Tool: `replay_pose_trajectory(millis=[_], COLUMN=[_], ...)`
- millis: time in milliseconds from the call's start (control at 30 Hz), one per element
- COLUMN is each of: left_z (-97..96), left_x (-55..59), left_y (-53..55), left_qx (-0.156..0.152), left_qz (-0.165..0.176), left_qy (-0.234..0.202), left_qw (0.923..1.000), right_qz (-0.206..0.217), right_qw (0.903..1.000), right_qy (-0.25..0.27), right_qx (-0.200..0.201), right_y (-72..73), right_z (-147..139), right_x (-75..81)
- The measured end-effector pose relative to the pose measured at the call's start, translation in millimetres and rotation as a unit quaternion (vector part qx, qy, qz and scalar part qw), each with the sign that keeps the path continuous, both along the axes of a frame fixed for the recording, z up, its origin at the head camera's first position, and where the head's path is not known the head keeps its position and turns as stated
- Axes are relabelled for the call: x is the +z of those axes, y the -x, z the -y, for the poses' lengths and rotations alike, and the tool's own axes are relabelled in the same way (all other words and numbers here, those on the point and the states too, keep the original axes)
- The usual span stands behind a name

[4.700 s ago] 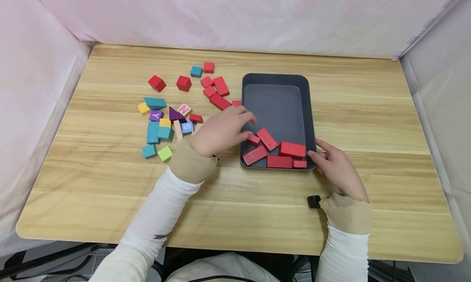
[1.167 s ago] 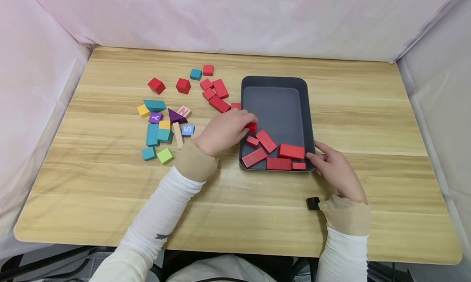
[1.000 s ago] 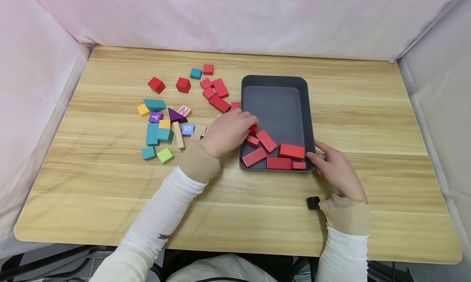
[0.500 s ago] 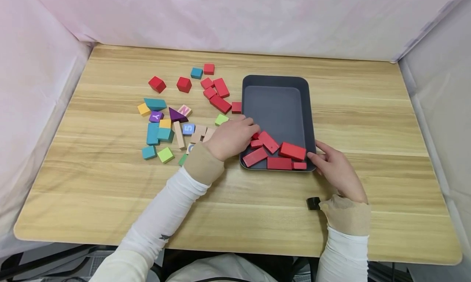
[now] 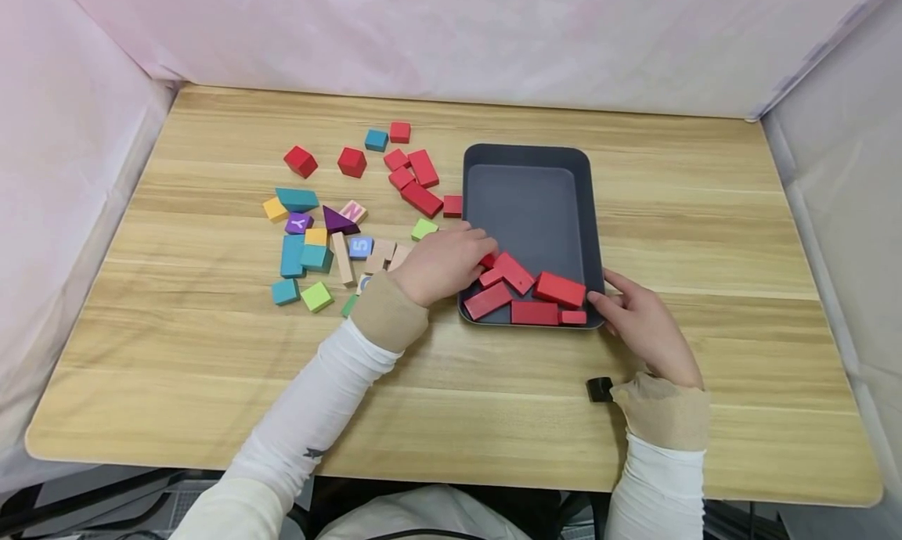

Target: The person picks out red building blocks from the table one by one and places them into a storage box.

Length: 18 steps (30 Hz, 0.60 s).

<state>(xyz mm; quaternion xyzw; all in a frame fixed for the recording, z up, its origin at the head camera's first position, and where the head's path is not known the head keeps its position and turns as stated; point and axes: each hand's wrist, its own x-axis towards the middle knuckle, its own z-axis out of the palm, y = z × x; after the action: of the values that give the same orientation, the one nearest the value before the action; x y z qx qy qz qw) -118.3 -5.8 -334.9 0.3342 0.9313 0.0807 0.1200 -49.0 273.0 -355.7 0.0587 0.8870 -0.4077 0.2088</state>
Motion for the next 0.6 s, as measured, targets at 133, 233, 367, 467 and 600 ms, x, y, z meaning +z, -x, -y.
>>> replay_pose_trajectory(millis=[133,233,367,467,600], left_z=[0.1,-0.3,-0.7,-0.7,-0.2], left_x=[0.1,0.5,0.4,0.9,2.7], left_y=[0.6,2.1,3.7,3.8,2.1], left_qx=[0.002,0.003,0.005,0.006,0.002], left_qz=[0.005,0.007,0.007,0.004,0.006], left_qy=[-0.005,-0.01,-0.016,-0.018,-0.015], left_qw=[1.0,0.9999,0.9998,0.9998,0.9999], right_qz=[-0.005,-0.005,-0.005,-0.008,-0.005], right_qw=[0.9999,0.9999,0.9999,0.9998,1.0], right_qy=[-0.01,-0.013,-0.015,-0.015,-0.002], right_qx=[0.004,0.006,0.006,0.004,0.002], right_y=[0.5,1.3,2.0,2.2,-0.1], right_z=[0.0,0.1,0.6,0.8,0.9], right_x=[-0.4,0.9,3.0,3.3,1.5])
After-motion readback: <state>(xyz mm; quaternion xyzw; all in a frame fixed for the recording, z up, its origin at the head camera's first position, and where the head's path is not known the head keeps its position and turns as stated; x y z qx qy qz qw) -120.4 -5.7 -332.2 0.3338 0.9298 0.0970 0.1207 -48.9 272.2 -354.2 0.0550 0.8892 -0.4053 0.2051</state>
